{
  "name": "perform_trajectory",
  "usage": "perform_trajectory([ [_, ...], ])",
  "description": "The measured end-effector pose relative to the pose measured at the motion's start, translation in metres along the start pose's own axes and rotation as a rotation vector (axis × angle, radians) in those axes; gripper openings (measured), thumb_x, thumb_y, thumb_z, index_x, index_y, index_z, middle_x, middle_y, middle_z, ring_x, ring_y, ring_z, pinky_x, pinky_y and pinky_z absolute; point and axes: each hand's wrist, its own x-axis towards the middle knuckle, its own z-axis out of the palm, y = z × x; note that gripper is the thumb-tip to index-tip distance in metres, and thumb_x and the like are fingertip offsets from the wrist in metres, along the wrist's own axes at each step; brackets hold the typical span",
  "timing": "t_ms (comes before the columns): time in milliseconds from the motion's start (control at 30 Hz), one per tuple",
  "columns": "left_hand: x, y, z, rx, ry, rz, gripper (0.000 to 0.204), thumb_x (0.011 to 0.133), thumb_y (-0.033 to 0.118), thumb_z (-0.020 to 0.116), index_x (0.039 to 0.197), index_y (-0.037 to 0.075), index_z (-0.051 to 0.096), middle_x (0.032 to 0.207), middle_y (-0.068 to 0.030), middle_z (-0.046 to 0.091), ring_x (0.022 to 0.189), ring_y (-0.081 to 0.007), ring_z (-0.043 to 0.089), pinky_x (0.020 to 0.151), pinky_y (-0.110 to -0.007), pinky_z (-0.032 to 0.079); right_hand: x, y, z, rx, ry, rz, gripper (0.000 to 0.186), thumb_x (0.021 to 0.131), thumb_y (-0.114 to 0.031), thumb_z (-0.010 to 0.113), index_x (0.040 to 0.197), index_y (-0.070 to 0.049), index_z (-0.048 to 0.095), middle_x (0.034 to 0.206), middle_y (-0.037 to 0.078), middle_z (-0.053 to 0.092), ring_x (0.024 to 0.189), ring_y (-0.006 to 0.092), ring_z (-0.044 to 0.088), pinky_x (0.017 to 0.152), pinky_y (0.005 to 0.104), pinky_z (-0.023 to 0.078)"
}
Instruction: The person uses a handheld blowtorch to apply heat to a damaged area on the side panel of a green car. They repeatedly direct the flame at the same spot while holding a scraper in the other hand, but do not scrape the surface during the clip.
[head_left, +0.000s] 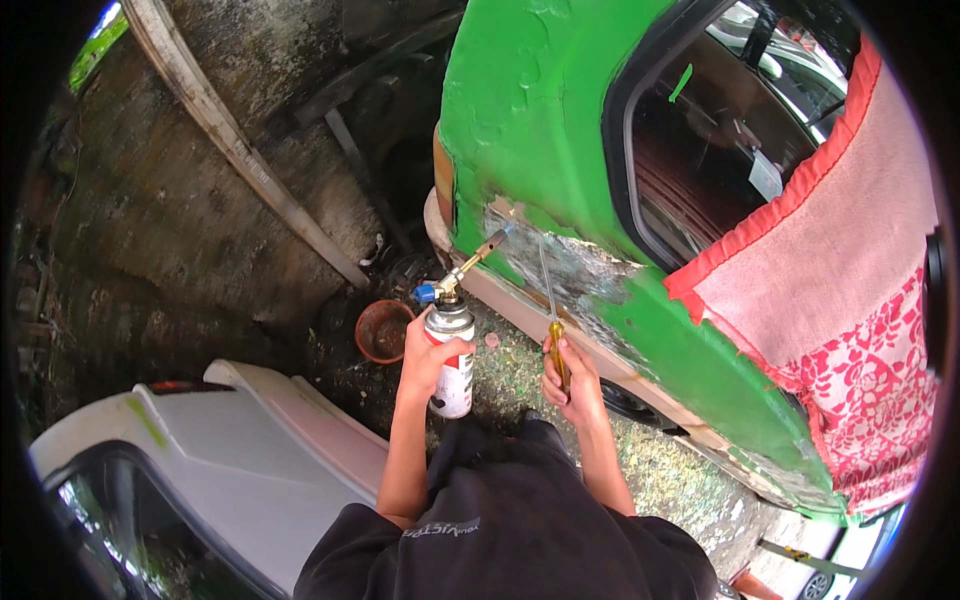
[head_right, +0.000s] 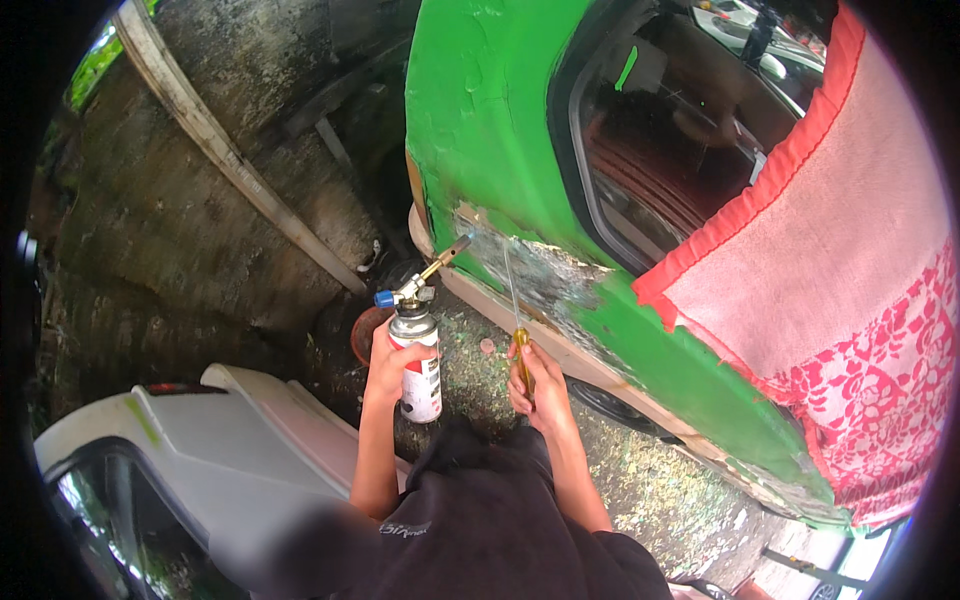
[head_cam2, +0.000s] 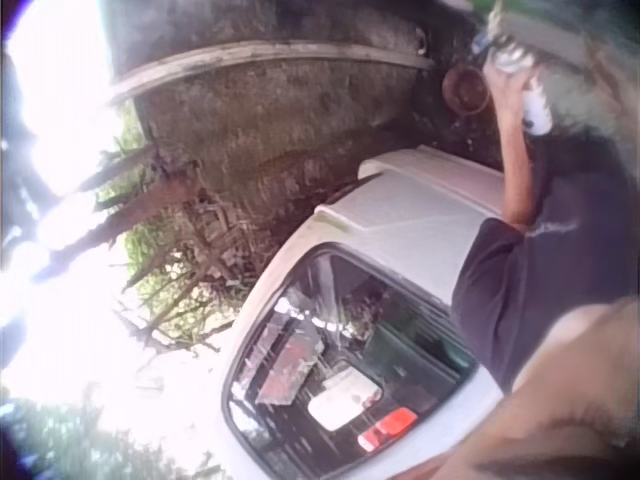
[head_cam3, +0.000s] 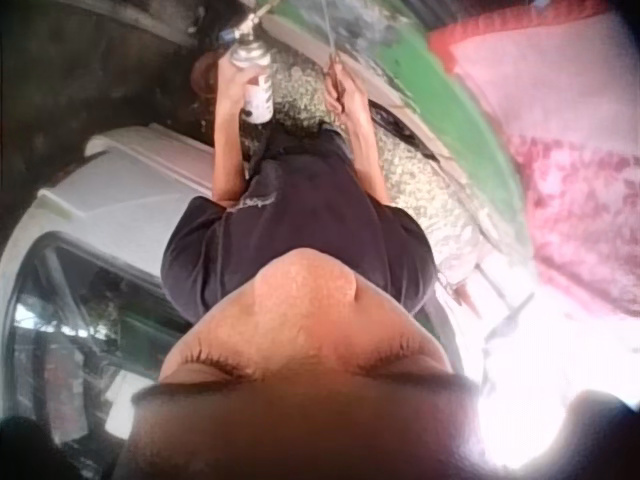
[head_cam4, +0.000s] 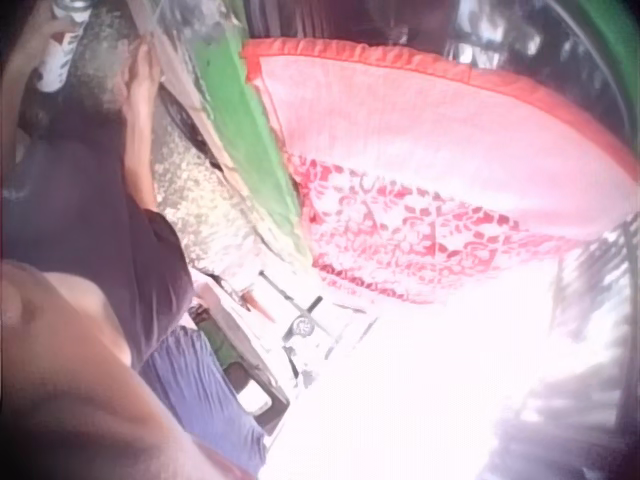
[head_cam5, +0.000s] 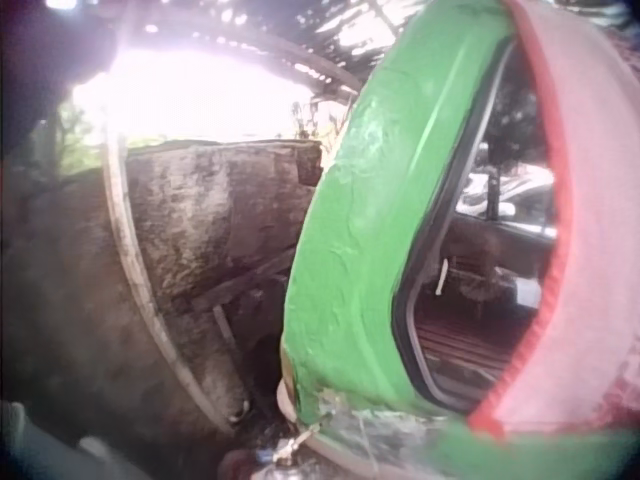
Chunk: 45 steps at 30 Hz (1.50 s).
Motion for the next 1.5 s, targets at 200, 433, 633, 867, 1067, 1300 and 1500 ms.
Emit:
perform_trajectory([
  [200, -0.018, 0.000, 0.027, -0.043, 0.048, -0.040, 0.042, 0.063, 0.002, 0.078, 0.103, 0.001, 0.065, 0.089, -0.0055, 0.071, 0.076, -0.0138, 0.066, 0.075, -0.031, 0.053, -0.005, -0.014, -0.030, 0.052, -0.111, 0.040, 0.025, 0.108, -0.030, 0.049, 0.114, -0.005, 0.051, 0.066, 0.001, 0.043, 0.043, 0.0079, 0.038, 0.038, 0.0238, 0.030],
  [433, -0.033, -0.006, 0.053, -0.006, 0.127, -0.018, 0.041, 0.063, 0.003, 0.077, 0.102, 0.001, 0.064, 0.089, -0.0047, 0.070, 0.077, -0.0128, 0.066, 0.074, -0.029, 0.052, -0.009, -0.030, -0.040, 0.114, -0.170, 0.084, 0.015, 0.106, -0.016, 0.052, 0.118, -0.007, 0.050, 0.091, 0.006, 0.055, 0.054, 0.0077, 0.046, 0.042, 0.0216, 0.034],
  [633, -0.037, -0.009, 0.061, 0.009, 0.116, 0.006, 0.040, 0.064, 0.004, 0.077, 0.102, 0.001, 0.064, 0.088, -0.0044, 0.070, 0.077, -0.0127, 0.065, 0.074, -0.029, 0.051, -0.008, -0.029, -0.052, 0.288, -0.300, 0.207, 0.019, 0.105, -0.013, 0.052, 0.124, -0.009, 0.048, 0.080, 0.000, 0.045, 0.044, 0.0028, 0.032, 0.035, 0.0184, 0.024],
  [867, -0.031, -0.005, 0.062, 0.003, 0.087, 0.001, 0.039, 0.064, 0.004, 0.076, 0.101, 0.001, 0.064, 0.088, -0.0046, 0.070, 0.077, -0.0132, 0.065, 0.075, -0.030, 0.051, -0.004, -0.028, -0.050, 0.439, -0.297, 0.257, 0.017, 0.107, -0.017, 0.050, 0.121, -0.008, 0.052, 0.069, -0.004, 0.037, 0.044, 0.0021, 0.028, 0.034, 0.0182, 0.022],
  [1067, -0.031, -0.008, 0.056, -0.015, 0.088, -0.006, 0.041, 0.063, 0.002, 0.077, 0.103, 0.001, 0.065, 0.089, -0.0037, 0.070, 0.079, -0.0127, 0.065, 0.076, -0.029, 0.051, -0.008, -0.030, -0.045, 0.483, -0.281, 0.249, 0.032, 0.109, -0.032, 0.045, 0.126, -0.006, 0.051, 0.069, -0.003, 0.038, 0.041, 0.0024, 0.028, 0.032, 0.0186, 0.024],
  [1300, -0.028, -0.010, 0.051, -0.015, 0.081, -0.024, 0.042, 0.063, 0.003, 0.079, 0.103, 0.001, 0.065, 0.091, -0.0037, 0.070, 0.079, -0.0129, 0.065, 0.076, -0.029, 0.051, -0.007, -0.028, -0.048, 0.526, -0.312, 0.216, 0.040, 0.111, -0.034, 0.039, 0.132, -0.001, 0.049, 0.075, -0.001, 0.039, 0.044, 0.0031, 0.030, 0.033, 0.0176, 0.025],
  [1500, -0.027, -0.012, 0.052, 0.004, 0.078, 0.011, 0.039, 0.064, 0.003, 0.075, 0.101, 0.001, 0.064, 0.087, -0.0067, 0.069, 0.074, -0.0171, 0.067, 0.072, -0.032, 0.053, -0.012, -0.035, -0.040, 0.773, -0.298, 0.259, 0.036, 0.111, -0.025, 0.041, 0.135, 0.001, 0.041, 0.080, 0.003, 0.044, 0.047, 0.0059, 0.037, 0.033, 0.0196, 0.030],
])
